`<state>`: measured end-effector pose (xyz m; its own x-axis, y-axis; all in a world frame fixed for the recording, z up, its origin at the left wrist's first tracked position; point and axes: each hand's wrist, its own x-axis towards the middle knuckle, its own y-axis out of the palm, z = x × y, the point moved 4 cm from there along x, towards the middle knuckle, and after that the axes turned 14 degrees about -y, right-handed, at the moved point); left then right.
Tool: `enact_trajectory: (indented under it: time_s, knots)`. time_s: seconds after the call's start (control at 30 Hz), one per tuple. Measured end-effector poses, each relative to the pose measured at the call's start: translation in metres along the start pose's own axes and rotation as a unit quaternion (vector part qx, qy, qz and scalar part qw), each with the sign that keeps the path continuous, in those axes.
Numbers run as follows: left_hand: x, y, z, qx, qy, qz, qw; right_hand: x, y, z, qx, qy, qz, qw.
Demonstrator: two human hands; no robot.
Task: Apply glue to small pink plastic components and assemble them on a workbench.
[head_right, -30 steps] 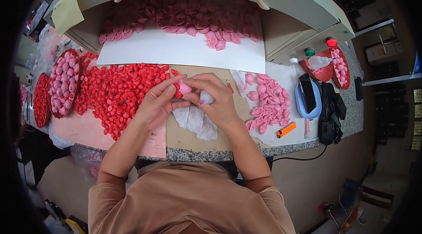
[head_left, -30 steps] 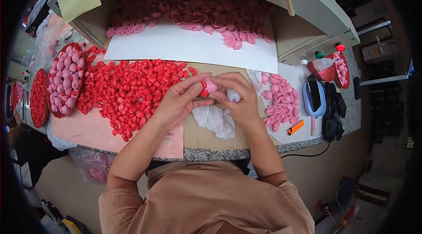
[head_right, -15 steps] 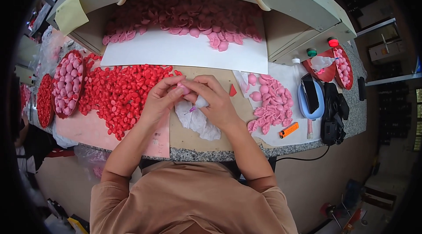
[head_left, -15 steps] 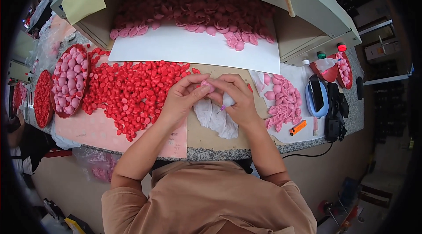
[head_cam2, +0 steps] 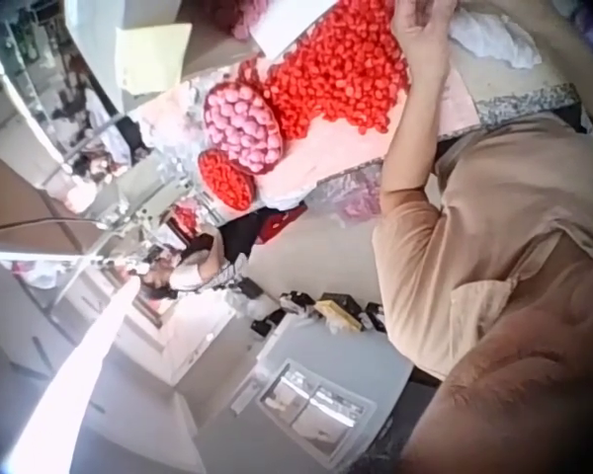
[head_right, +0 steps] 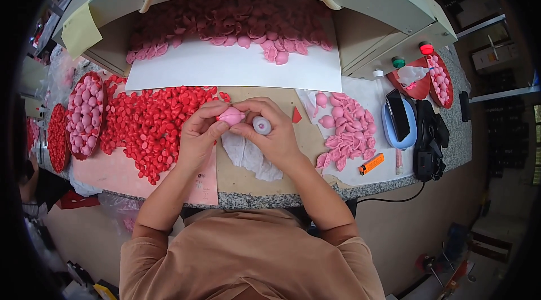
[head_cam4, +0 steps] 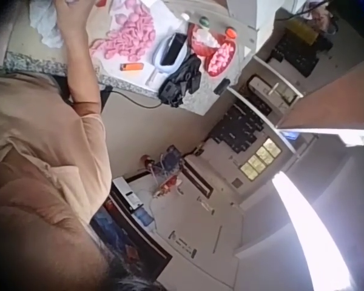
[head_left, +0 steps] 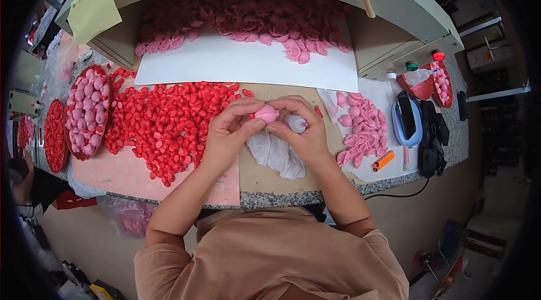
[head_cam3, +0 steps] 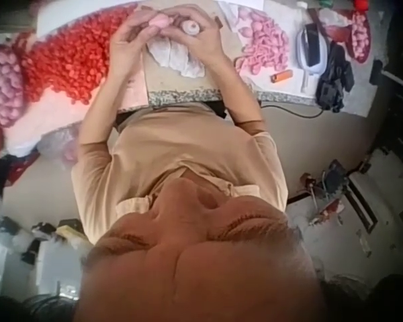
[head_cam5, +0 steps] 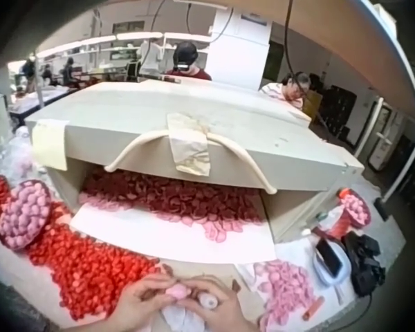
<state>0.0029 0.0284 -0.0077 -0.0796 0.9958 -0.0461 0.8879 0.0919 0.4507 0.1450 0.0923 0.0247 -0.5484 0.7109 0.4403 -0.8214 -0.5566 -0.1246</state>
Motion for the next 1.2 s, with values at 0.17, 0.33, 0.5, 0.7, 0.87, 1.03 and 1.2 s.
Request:
enact_trajectory:
  time_s: [0.17,0.33,0.5,0.7,0.87,1.03,1.2]
  knots:
    - [-0.003,0.002,-0.002,0.003,0.018,-0.005,1.000,0.001,0.003,0.005,-0.021,-0.042,0.020,0.999]
    - [-0.007,0.004,-0.001,-0.012,0.026,0.010,1.000,0.002,0.003,0.017,-0.071,-0.113,0.024,0.991]
    - [-0.011,0.007,0.003,-0.101,0.021,0.021,0.994,-0.002,0.009,0.020,-0.057,-0.122,0.009,0.991]
    - [-0.013,0.016,0.006,-0.232,-0.038,0.050,0.971,-0.014,0.026,-0.002,0.289,0.036,-0.090,0.952]
    - [-0.015,0.011,0.005,-0.175,-0.005,0.042,0.984,-0.017,0.036,0.000,0.453,0.067,-0.121,0.881]
    - [-0.008,0.009,0.005,-0.130,0.004,0.024,0.991,-0.015,0.034,-0.008,0.463,0.066,-0.125,0.875]
    - [-0.002,0.011,0.000,-0.172,-0.003,0.036,0.984,-0.011,0.033,-0.012,0.462,0.070,-0.121,0.876]
